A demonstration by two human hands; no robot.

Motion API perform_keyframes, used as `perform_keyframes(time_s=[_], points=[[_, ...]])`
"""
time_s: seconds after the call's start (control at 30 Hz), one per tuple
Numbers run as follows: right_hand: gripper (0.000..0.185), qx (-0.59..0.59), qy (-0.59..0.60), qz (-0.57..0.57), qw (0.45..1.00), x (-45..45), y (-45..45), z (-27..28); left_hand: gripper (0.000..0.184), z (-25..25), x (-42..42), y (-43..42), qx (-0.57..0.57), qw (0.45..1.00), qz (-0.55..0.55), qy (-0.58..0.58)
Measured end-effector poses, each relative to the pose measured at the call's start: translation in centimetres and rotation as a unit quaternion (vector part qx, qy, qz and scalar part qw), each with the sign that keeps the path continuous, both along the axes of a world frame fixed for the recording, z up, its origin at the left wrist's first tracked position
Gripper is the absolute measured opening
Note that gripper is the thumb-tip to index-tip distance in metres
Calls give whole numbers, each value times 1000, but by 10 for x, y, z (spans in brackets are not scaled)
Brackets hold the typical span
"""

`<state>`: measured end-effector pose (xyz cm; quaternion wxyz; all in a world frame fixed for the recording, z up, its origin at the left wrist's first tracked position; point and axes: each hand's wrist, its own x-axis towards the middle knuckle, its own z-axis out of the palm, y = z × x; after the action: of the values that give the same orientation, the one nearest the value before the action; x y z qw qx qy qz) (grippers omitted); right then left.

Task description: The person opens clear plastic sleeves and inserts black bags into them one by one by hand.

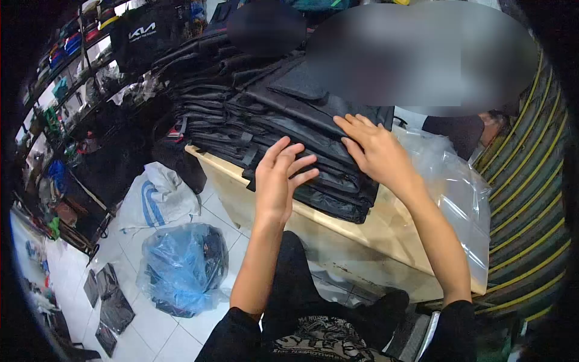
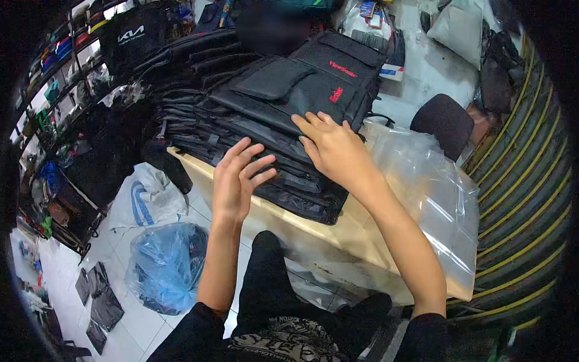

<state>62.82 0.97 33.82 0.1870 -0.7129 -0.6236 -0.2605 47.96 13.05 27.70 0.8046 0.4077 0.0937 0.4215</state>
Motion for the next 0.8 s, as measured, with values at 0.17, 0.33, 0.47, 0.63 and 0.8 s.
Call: perform_keyframes(time_s=[0.17, 0.33, 0.47, 0.63, 0.8], points=[[48, -30, -14, -5, 999, -8, -9, -3, 46, 17, 5, 2, 1, 1000, 17, -8], [52, -47, -1, -12, 999, -15, -11, -4, 34, 19, 17, 19, -26, 999, 4, -31], [41, 1, 10, 3, 1000, -21, -16, -3, 44, 40, 22, 20, -46, 996, 80, 11], [37, 27, 11, 15, 999, -44, -28, -12, 87, 44, 36, 29, -54, 981, 166, -85], [45, 25, -1, 68, 997, -61, -48, -3, 69, 39, 29, 24, 8, 952, 288, -101]])
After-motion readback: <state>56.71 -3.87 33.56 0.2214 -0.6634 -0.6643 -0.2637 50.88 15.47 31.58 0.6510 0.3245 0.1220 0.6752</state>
